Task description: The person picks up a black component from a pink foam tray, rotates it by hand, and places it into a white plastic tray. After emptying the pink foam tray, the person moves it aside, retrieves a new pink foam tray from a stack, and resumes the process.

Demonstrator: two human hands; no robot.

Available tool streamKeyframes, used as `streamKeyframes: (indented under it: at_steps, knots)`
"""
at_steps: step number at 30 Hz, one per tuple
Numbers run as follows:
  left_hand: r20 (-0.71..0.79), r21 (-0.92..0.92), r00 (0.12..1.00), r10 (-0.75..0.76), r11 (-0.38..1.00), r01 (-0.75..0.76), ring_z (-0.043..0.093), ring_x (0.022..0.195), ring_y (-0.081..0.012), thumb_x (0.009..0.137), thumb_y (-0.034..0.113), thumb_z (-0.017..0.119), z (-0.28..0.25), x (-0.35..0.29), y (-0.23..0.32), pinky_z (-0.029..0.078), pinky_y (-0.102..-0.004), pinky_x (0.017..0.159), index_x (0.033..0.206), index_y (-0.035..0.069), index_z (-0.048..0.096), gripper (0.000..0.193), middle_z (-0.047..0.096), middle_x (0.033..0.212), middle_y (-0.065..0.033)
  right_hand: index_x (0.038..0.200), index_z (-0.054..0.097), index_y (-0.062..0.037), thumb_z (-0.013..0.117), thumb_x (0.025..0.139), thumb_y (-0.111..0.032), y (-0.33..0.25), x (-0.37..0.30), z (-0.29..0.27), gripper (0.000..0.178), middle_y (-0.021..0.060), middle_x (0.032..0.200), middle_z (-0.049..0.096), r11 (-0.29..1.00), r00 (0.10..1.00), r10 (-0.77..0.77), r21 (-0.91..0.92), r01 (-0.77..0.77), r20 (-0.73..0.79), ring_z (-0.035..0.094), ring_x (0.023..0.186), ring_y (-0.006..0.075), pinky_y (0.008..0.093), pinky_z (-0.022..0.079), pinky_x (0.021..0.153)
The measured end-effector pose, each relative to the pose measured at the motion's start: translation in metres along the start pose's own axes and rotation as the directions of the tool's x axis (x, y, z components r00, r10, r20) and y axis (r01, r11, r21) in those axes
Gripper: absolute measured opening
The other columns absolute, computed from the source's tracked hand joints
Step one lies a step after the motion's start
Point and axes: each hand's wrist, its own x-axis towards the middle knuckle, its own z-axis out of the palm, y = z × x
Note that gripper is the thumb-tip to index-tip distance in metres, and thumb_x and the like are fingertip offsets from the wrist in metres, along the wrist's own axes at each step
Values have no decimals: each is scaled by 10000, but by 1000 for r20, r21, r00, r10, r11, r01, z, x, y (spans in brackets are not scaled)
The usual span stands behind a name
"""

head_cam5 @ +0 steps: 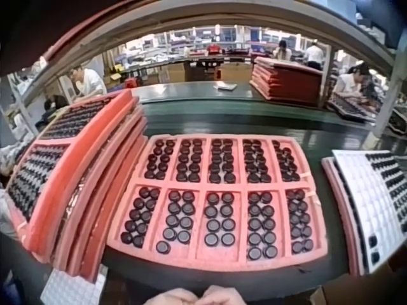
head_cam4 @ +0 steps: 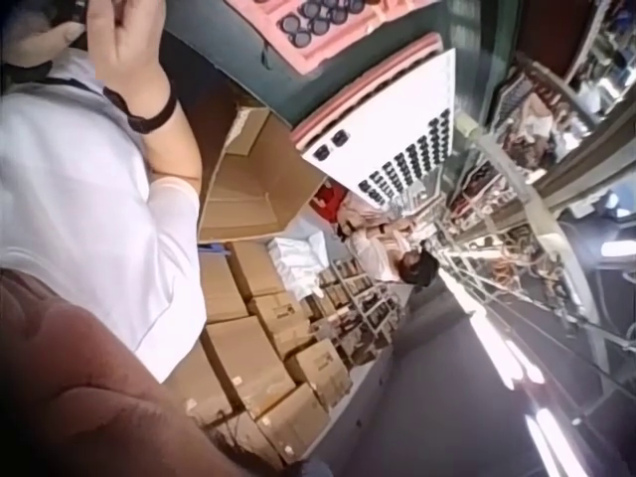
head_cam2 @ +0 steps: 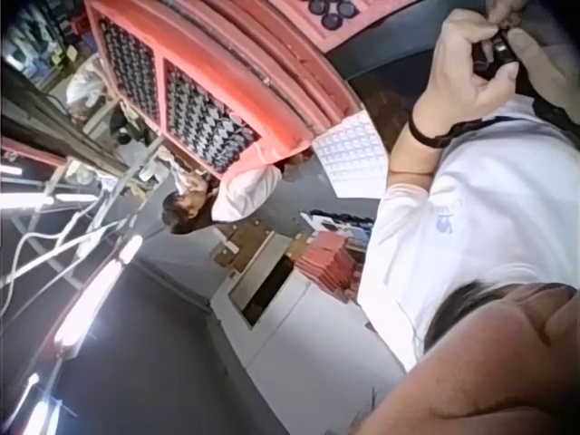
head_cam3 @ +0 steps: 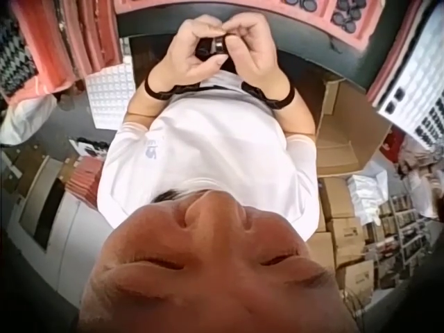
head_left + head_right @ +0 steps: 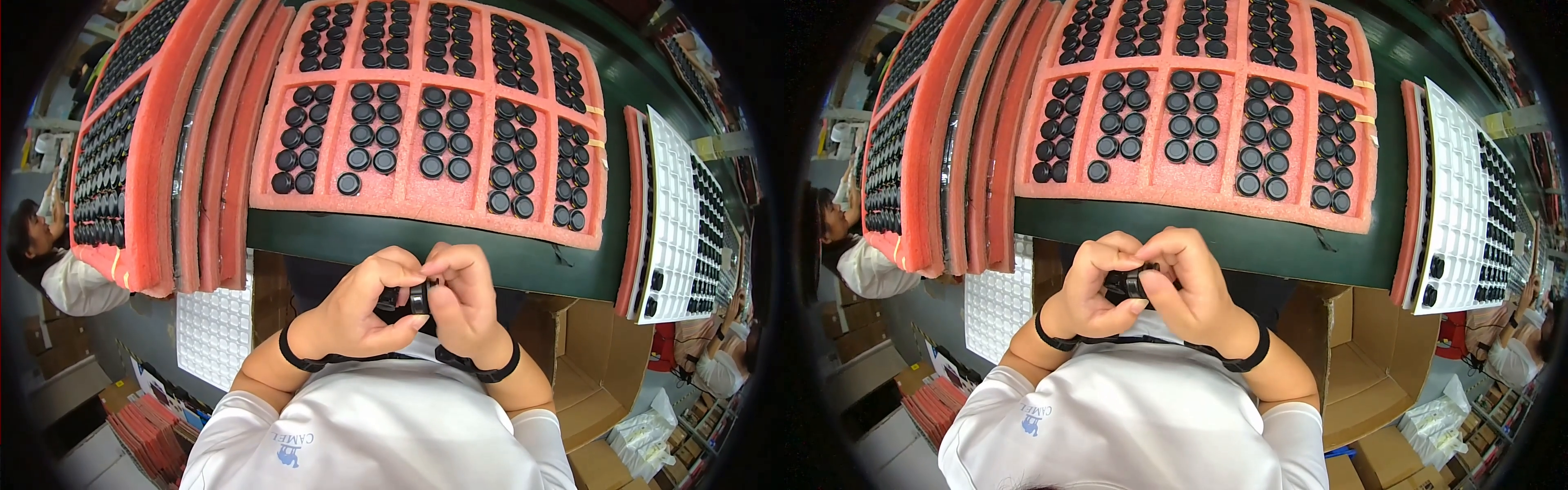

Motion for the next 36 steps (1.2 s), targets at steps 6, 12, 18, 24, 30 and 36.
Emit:
streamKeyframes:
  at_steps: [6,12,18,24,30,36]
  knots:
    - [-15,34,999,32,999,-31,488,706,-141,752,12,670,1,2,-1,442,-261,612,1104,17,406,440,518,952,-135,1073,421,-22,455,932,-141,-2,-3,-4,188,46,905,465,975,997,71,-211,-72,-13,422,740,79,226,356,671]
    - [2,-119,999,-41,992,41,517,819,-207,778,46,633,1,-1,-1,437,-321,723,1114,28,401,408,513,955,-158,1065,410,-26,510,915,-286,-10,1,-1,316,39,796,457,990,976,141,12,-141,-166,384,670,106,239,336,629]
    - [-36,-79,997,-63,995,60,509,826,-193,781,52,637,0,-2,2,430,-302,725,1116,30,401,410,520,954,-160,1093,424,-17,583,883,-339,-10,-5,-8,416,41,800,459,973,991,135,-185,-137,-25,415,701,120,240,351,668]
    - [-43,-36,997,-62,998,60,496,785,-164,808,106,650,-3,-2,0,427,-280,697,1110,14,422,389,523,956,-144,1051,504,-8,656,836,-243,-10,-3,-15,353,54,821,479,875,996,64,-483,-25,65,440,742,141,255,371,692]
    - [-39,-1,998,-55,998,55,482,695,-130,830,124,643,-1,6,-2,433,-266,656,1112,-9,477,354,540,951,-118,1002,574,4,683,783,-120,-19,-1,-18,275,89,891,526,840,999,-2,-543,28,49,478,801,176,282,399,753]
    - [18,73,977,-211,975,209,482,799,-148,866,252,600,8,19,3,403,-269,732,1130,-33,491,403,508,954,-110,989,580,9,661,760,-42,-51,-3,-47,248,103,925,542,640,997,-70,-765,71,33,509,839,199,293,416,777]
